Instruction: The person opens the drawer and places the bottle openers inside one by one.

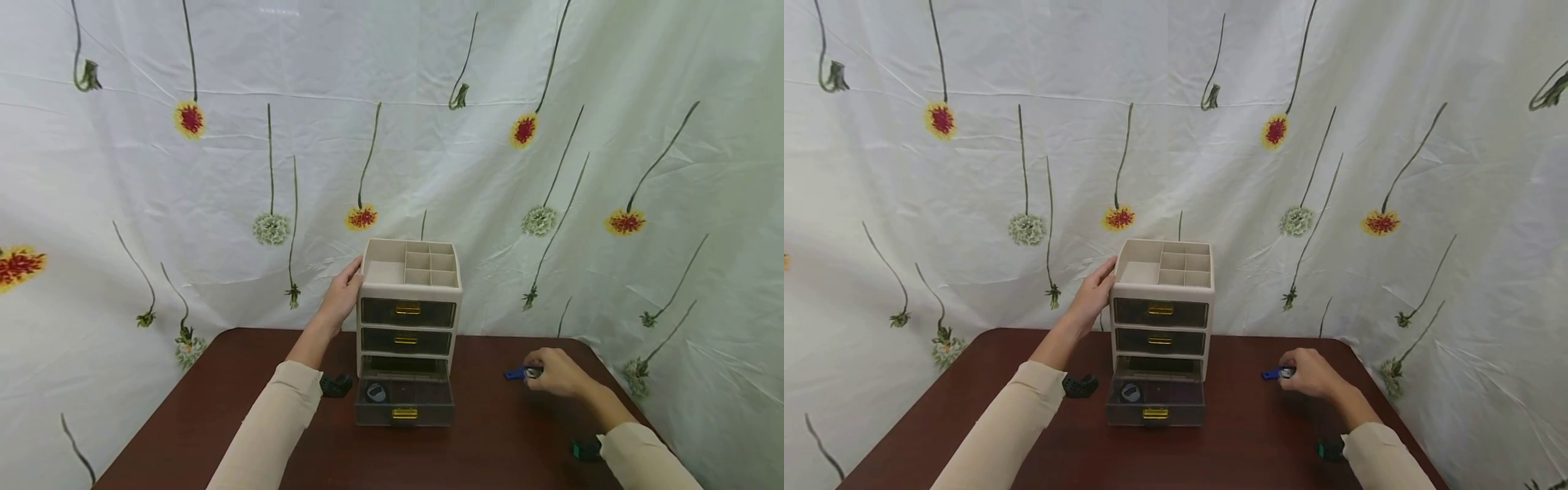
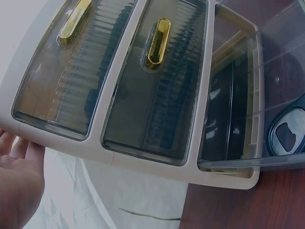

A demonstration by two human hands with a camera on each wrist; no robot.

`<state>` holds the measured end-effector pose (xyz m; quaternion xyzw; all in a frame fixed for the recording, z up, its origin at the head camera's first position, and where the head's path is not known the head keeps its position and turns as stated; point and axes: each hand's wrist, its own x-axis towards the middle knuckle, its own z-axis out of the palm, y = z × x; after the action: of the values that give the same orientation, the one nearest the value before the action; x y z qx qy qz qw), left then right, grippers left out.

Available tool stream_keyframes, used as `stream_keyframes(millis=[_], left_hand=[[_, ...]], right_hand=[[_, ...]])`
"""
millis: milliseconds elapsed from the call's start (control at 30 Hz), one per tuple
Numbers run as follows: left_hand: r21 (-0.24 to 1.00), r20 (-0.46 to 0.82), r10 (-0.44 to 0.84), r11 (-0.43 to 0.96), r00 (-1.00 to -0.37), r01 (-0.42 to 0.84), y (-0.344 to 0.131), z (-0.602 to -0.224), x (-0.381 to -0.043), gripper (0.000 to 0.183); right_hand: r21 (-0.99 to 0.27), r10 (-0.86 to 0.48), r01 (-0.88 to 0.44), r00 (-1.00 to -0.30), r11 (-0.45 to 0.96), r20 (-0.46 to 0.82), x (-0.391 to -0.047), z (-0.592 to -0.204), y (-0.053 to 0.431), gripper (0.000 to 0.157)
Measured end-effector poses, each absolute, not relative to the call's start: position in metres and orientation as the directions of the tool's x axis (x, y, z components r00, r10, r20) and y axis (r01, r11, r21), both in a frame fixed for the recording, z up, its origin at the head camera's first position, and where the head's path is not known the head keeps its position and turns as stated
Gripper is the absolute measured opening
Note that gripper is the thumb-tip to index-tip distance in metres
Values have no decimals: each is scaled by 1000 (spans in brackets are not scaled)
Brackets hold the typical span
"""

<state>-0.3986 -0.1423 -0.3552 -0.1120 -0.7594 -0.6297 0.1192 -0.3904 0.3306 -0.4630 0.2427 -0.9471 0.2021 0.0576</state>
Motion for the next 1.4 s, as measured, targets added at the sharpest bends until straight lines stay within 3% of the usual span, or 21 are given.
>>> stream_keyframes(millis=[600,1067,1400], left_hand=[[932,318,11,181,-948,315,-141,-357,-397,54],[932,313,8,191,-950,309,-143,-358,-397,54],[928,325,4,194,-946,319,-142,-356,-397,54]], right_hand=[[-334,-618,-676,-737,657,274,-376,-424,260,27],[-290,-783,-846,-528,448,330,-353,-413,181,31],[-327,-828,-860,-484,391,283,-355,-417,128,32]])
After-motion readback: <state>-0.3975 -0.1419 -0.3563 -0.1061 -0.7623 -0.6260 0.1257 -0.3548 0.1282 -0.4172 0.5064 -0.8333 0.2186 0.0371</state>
